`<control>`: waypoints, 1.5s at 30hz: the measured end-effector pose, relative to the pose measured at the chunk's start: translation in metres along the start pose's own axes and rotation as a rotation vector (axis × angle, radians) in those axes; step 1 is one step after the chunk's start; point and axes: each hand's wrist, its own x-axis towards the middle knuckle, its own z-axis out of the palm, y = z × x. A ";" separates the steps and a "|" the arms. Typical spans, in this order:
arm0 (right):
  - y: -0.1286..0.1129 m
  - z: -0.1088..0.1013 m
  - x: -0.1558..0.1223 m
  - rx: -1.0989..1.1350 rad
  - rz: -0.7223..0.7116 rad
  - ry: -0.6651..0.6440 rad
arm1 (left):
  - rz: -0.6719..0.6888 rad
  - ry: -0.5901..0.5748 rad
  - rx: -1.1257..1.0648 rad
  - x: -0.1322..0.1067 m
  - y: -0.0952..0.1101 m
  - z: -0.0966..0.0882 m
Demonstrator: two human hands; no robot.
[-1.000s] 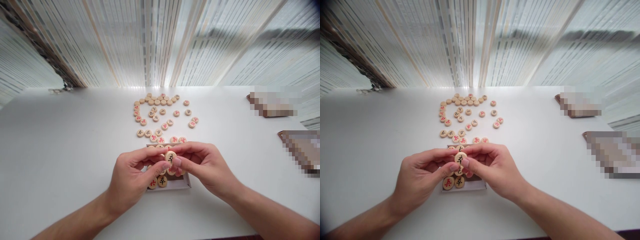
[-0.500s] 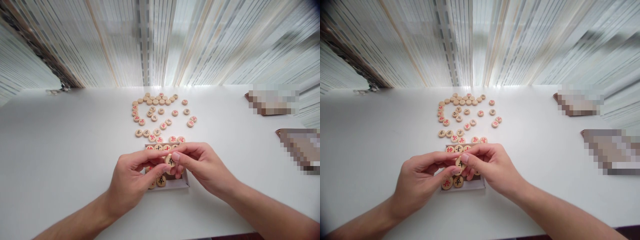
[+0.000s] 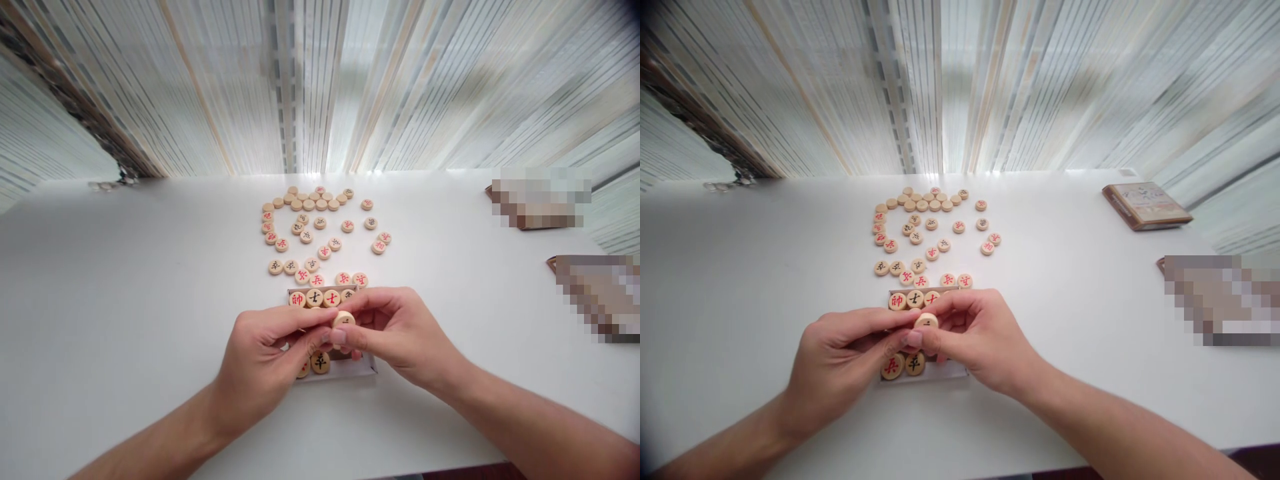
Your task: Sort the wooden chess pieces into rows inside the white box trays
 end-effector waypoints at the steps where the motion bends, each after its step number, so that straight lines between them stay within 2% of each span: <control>1: 0.000 0.000 0.000 -0.004 -0.003 -0.005 | 0.012 -0.015 0.006 0.000 0.000 0.000; 7: 0.000 0.000 -0.007 -0.184 -0.113 -0.046 | -0.011 -0.076 -0.077 -0.001 -0.001 0.002; 12: 0.004 -0.001 -0.008 -0.532 -0.436 -0.040 | -0.005 -0.010 -0.034 -0.003 -0.006 0.001; 15: 0.006 -0.004 -0.007 -0.655 -0.616 -0.036 | 0.005 0.020 -0.041 -0.002 -0.008 0.000; 19: 0.009 -0.007 -0.006 -0.712 -0.716 -0.070 | 0.007 0.052 -0.048 0.000 -0.007 -0.001; 22: 0.009 -0.007 -0.007 -0.729 -0.719 -0.034 | 0.010 0.055 -0.019 0.000 -0.005 -0.001; 25: 0.009 -0.007 -0.008 -0.656 -0.670 0.040 | 0.035 0.065 0.019 -0.001 -0.004 -0.001; 28: 0.010 -0.007 -0.009 -0.509 -0.549 0.075 | 0.053 0.086 0.018 -0.001 -0.003 0.000; 33: 0.008 -0.006 -0.009 -0.272 -0.327 0.052 | 0.082 0.102 -0.026 -0.001 -0.003 0.000; 37: 0.004 -0.004 -0.008 -0.098 -0.207 0.029 | 0.205 0.095 0.036 -0.001 -0.002 -0.002; 41: 0.003 -0.002 -0.008 -0.050 -0.167 0.019 | 0.293 0.080 0.115 -0.001 0.000 -0.004; 45: 0.005 -0.002 -0.008 -0.094 -0.225 0.038 | 0.232 0.086 0.083 0.000 -0.001 -0.003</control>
